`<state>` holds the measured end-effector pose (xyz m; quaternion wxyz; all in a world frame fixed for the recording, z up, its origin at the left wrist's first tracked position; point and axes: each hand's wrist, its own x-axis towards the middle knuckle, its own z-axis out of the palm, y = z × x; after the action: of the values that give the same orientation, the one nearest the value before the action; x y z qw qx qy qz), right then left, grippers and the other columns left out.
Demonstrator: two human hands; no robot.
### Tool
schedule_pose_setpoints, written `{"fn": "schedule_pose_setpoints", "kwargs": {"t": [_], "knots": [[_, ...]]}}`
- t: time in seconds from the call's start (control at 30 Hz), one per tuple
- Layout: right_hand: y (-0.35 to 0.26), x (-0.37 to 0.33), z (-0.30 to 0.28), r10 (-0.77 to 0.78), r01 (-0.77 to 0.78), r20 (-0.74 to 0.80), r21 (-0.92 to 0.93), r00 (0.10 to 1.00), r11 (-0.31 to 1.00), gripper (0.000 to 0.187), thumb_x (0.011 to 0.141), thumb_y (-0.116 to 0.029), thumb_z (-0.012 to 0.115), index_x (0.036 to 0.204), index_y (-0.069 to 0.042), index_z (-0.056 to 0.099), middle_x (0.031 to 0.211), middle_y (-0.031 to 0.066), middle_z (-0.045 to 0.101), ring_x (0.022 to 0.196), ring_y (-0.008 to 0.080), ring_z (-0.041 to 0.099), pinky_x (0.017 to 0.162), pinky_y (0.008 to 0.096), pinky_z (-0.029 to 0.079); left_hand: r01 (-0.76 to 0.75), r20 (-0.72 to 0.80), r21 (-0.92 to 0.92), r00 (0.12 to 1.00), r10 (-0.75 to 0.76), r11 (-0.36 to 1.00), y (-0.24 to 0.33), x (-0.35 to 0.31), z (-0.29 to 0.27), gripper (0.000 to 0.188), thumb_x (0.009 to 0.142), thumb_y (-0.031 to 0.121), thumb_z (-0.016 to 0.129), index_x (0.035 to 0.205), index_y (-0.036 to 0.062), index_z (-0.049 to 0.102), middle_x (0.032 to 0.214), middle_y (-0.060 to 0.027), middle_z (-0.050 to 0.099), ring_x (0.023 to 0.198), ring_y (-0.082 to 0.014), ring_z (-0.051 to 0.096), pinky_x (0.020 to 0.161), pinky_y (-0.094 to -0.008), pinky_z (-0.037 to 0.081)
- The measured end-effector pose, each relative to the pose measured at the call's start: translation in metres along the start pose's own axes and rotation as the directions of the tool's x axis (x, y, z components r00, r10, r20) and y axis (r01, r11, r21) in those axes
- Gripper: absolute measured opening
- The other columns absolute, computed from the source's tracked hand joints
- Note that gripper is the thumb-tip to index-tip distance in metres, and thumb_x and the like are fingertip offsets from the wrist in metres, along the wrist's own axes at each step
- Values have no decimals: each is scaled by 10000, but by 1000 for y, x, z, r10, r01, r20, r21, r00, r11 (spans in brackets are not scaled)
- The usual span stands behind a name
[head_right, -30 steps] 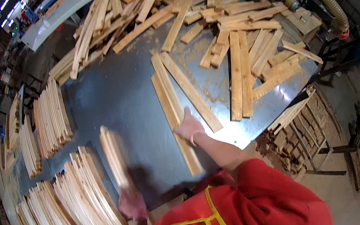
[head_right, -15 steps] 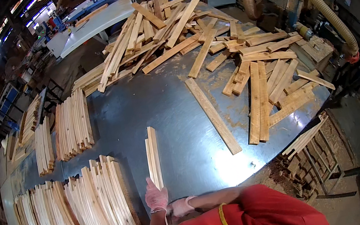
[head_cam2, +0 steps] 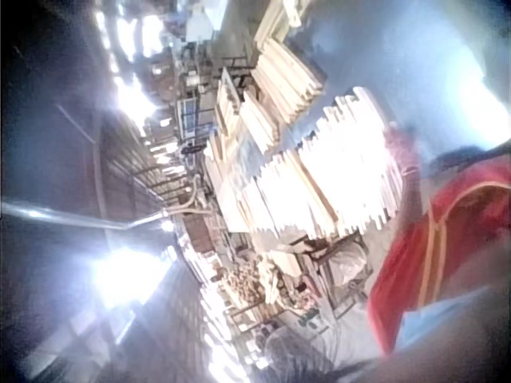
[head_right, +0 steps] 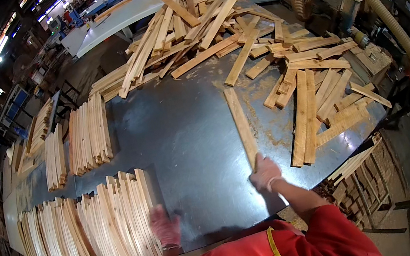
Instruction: The person repeatedly picks up wooden planks from a large pile on a metal table and stacks them into neat piles. They handle the planks one by one or in small groups, aligning them carefully.
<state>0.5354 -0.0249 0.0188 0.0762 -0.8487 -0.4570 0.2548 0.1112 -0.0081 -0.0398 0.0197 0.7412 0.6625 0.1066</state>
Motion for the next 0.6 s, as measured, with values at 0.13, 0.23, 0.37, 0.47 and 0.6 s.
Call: {"fn": "schedule_pose_setpoints", "kwargs": {"t": [0.13,0.23,0.37,0.47,0.6], "knots": [[-40,-65,69,-194,79,229,434,954,898,938,817,-387,770,1519,87,370,1354,373,609,1250,493,633,1101,493,493,95,345,-389,937,49,916,116,22,25,709,855,443,800,1408,42,611,1412,-226,647,1357,-387,590,1126,-447,466],[-74,-94,79,-429,191,660,403,617,895,949,855,-408,738,1579,71,355,1414,353,599,1342,420,593,1138,454,467,346,547,-423,834,-68,838,149,35,3,557,898,367,726,1359,63,654,1294,-231,712,1220,-433,663,1043,-482,521],[-59,-76,91,-658,428,545,501,519,752,699,936,-374,639,1506,-10,462,1347,292,670,1245,442,648,1073,457,502,277,412,-428,907,-87,860,99,22,2,378,910,287,676,1218,71,709,1206,-200,740,1106,-441,702,945,-516,557],[-52,-43,44,-524,380,408,383,748,842,651,926,-398,653,1447,-29,529,1272,263,687,1164,424,659,1039,473,510,192,218,-79,961,-171,978,54,-10,-16,290,909,279,679,1161,142,723,1152,-152,711,1130,-391,676,945,-477,542],[-15,15,13,-386,386,-27,146,922,911,563,842,-310,690,1338,-51,620,1230,240,693,1172,437,641,1049,510,508,99,-47,294,995,-89,951,-50,-38,9,593,832,218,710,1406,121,596,1531,-149,491,1472,-391,426,1149,-536,427]]}}
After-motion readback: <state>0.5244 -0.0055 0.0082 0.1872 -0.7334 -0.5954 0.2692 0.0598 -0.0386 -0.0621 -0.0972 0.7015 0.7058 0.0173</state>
